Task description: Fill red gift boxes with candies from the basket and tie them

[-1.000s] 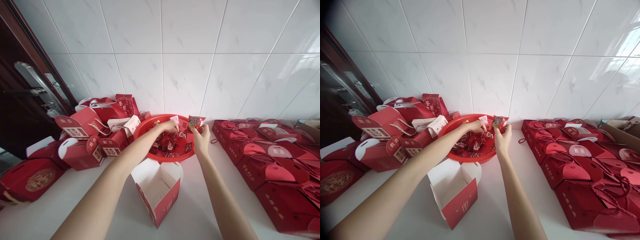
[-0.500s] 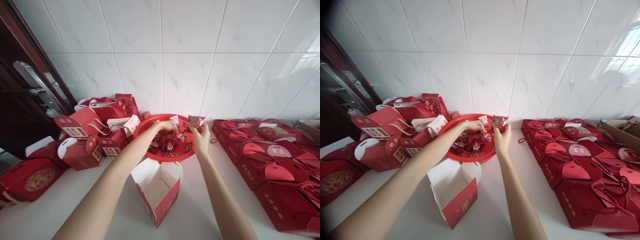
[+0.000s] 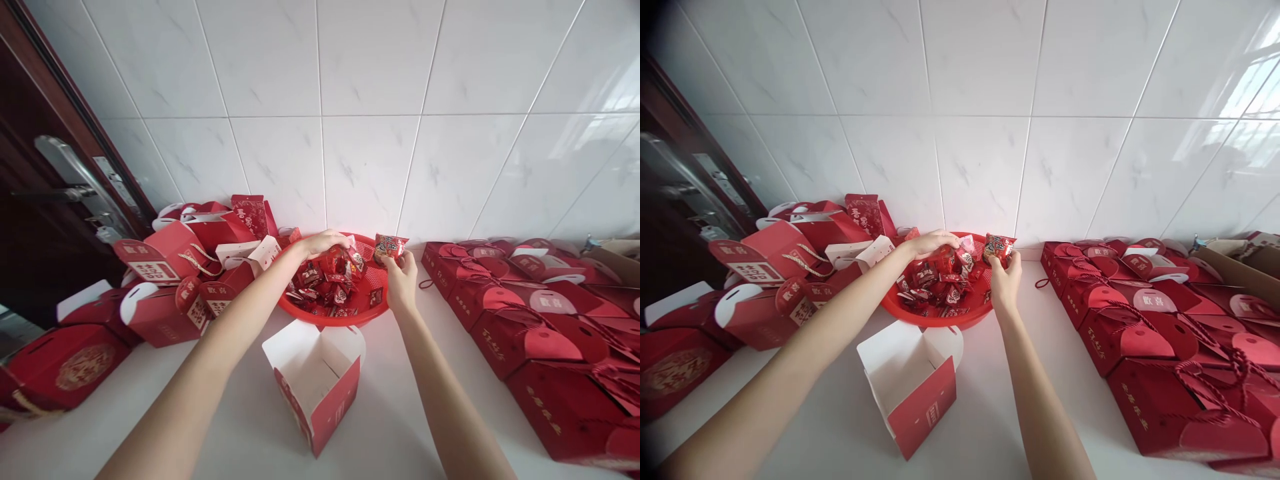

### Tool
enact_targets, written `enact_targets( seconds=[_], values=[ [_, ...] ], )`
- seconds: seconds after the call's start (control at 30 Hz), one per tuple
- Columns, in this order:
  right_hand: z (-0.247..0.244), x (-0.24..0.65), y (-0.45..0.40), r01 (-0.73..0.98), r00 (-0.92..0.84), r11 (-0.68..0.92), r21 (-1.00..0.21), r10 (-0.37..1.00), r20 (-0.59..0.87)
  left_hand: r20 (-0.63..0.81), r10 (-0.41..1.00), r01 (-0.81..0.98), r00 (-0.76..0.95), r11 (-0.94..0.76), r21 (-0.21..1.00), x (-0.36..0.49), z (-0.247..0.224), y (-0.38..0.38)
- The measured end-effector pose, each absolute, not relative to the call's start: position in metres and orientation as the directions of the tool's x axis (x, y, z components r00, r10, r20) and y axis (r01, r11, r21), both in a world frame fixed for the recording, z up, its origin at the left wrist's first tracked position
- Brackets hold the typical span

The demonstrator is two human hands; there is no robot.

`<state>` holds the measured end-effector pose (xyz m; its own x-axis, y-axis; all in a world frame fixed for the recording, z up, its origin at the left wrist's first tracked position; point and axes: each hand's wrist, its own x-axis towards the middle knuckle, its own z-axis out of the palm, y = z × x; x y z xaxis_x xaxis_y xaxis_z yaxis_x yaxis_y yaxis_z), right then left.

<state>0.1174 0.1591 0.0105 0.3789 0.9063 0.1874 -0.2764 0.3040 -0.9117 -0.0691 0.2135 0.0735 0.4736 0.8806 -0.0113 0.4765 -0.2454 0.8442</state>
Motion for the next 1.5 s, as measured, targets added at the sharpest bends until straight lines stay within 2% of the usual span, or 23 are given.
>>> enact_targets(
  seconds=[0.07,0.2,0.33,0.47,0.57,0.7,0.77,0.87,0.97,1.03,1.17,1.23,1.33,1.5],
  values=[
    [0.015,0.119,0.157,-0.349,0.317,0.264,-0.899,0.936,0.152,0.019,0.883,0.433,0.469,-0.249,0.866,-0.076,0.079,0.199],
    [0.029,0.121,0.144,-0.456,0.084,0.134,-0.880,0.991,0.107,0.115,0.883,0.327,0.455,-0.286,0.901,-0.087,0.085,0.163],
    [0.042,0.115,0.125,-0.475,-0.121,0.085,-0.876,0.979,0.161,0.192,0.912,0.341,0.361,-0.321,0.883,-0.093,0.082,0.131],
    [0.050,0.109,0.106,-0.434,-0.228,0.118,-0.893,0.945,0.235,0.230,0.947,0.340,0.225,-0.298,0.892,-0.094,0.080,0.100],
    [0.058,0.113,0.091,-0.365,-0.268,0.154,-0.918,0.927,0.262,0.259,0.954,0.274,0.150,-0.291,0.916,-0.092,0.083,0.077],
    [0.075,0.127,0.072,-0.223,-0.301,0.239,-0.945,0.905,0.300,0.157,0.959,0.116,0.236,-0.188,0.975,-0.096,0.087,0.054],
    [0.083,0.134,0.064,-0.156,-0.346,0.263,-0.952,0.888,0.302,0.126,0.943,0.154,0.308,-0.180,0.972,-0.100,0.088,0.046],
    [0.092,0.139,0.054,-0.040,-0.420,0.295,-0.955,0.862,0.284,0.088,0.903,0.328,0.420,-0.242,0.913,-0.105,0.090,0.035],
    [0.095,0.139,0.048,0.052,-0.478,0.330,-0.942,0.837,0.267,-0.031,0.815,0.449,0.579,-0.286,0.847,-0.109,0.095,0.024],
    [0.095,0.137,0.047,0.109,-0.519,0.351,-0.930,0.818,0.248,-0.122,0.780,0.572,0.613,-0.333,0.749,-0.110,0.101,0.015],
    [0.092,0.132,0.046,0.191,-0.588,0.379,-0.905,0.783,0.204,-0.156,0.887,0.848,0.434,-0.344,0.404,-0.109,0.110,0.000],
    [0.089,0.128,0.046,0.221,-0.599,0.368,-0.903,0.782,0.172,-0.197,0.918,0.911,0.346,-0.278,0.305,-0.108,0.111,-0.005],
    [0.085,0.121,0.046,0.267,-0.623,0.333,-0.904,0.775,0.102,-0.311,0.904,0.944,0.294,-0.223,0.243,-0.108,0.109,-0.008],
    [0.078,0.113,0.047,0.306,-0.626,0.323,-0.896,0.777,0.066,-0.399,0.856,0.937,0.329,-0.244,0.249,-0.114,0.108,-0.006]
  ],
)
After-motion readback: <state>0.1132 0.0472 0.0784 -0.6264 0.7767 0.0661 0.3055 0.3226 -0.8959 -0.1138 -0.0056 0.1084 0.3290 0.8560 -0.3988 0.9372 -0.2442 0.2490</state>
